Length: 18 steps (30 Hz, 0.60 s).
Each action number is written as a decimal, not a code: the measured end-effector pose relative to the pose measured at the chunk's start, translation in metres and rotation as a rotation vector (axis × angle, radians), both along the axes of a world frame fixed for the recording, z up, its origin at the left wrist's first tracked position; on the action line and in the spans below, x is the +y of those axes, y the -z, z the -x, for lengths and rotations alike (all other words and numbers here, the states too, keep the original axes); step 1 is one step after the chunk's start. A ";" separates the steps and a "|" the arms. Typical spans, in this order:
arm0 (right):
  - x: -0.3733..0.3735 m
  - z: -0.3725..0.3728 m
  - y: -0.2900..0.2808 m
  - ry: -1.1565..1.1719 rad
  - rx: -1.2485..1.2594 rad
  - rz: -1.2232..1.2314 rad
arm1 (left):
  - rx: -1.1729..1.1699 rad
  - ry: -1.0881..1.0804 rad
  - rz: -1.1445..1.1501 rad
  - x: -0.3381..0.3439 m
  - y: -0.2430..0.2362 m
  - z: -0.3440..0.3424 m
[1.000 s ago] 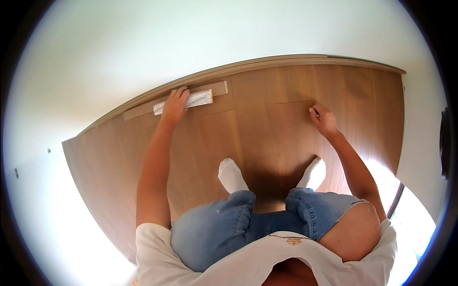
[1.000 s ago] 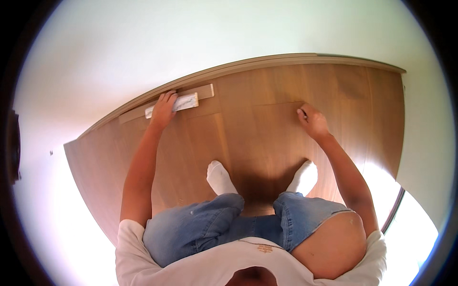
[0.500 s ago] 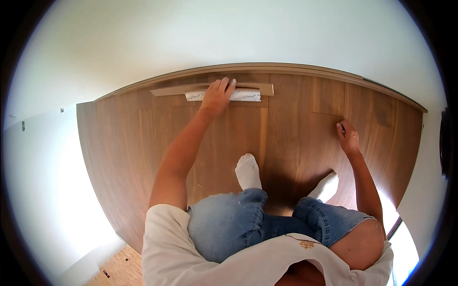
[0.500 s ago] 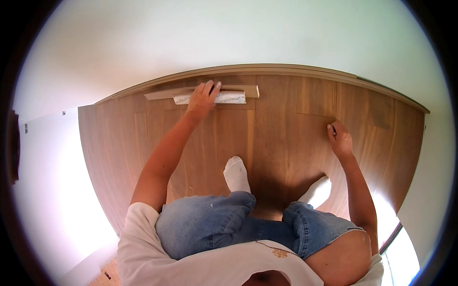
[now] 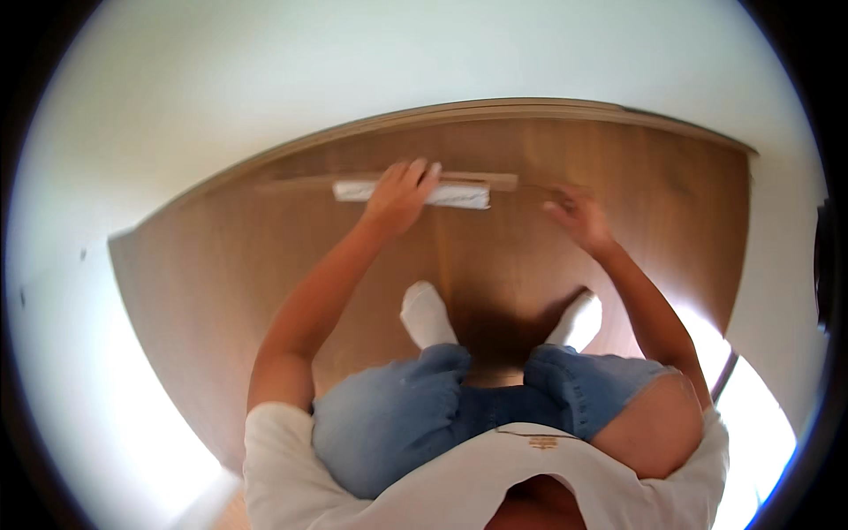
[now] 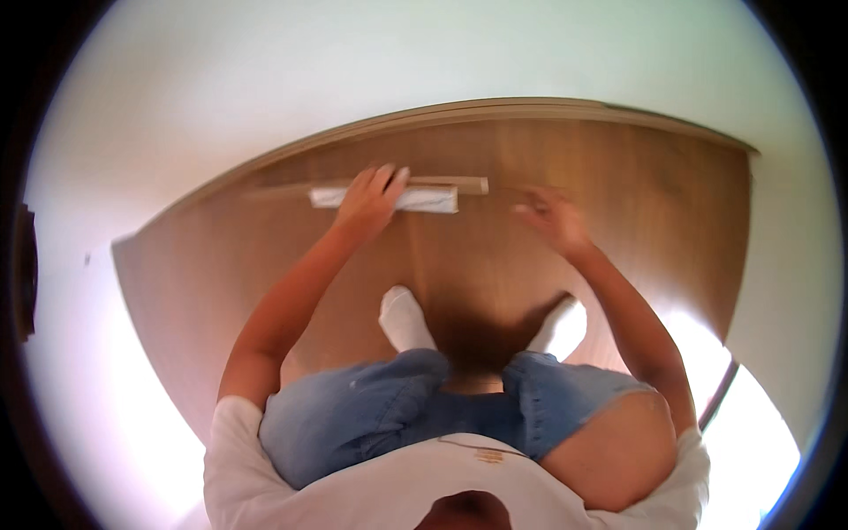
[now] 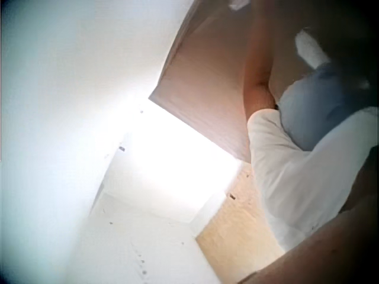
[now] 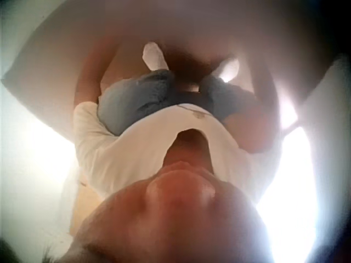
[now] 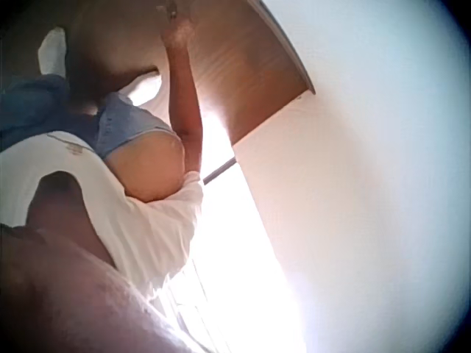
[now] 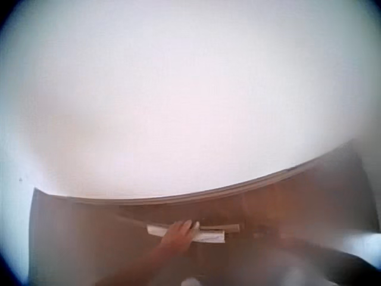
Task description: The person cuts wood strips using a miter saw, carries the cut pieces into a room with wood flooring, and positions them against the wall base, marking measurements with a pencil.
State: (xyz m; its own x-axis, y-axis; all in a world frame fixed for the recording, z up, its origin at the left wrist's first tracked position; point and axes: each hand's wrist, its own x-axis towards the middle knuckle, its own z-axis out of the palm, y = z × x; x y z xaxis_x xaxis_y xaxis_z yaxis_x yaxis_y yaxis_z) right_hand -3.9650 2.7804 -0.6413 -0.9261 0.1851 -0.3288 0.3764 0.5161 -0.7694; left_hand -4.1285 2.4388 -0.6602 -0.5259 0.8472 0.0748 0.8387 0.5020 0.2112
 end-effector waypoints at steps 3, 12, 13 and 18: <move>-0.019 0.018 0.021 -0.145 0.022 0.223 | 0.033 0.042 -0.010 0.012 0.005 -0.015; -0.031 -0.022 0.062 -0.207 0.106 0.053 | -0.159 0.093 0.237 0.018 0.025 -0.056; -0.031 -0.027 0.066 -0.165 0.084 0.063 | -0.202 0.083 0.304 0.023 0.018 -0.055; -0.017 -0.035 0.086 -0.067 0.033 -0.018 | -0.278 0.031 0.323 0.050 0.006 -0.050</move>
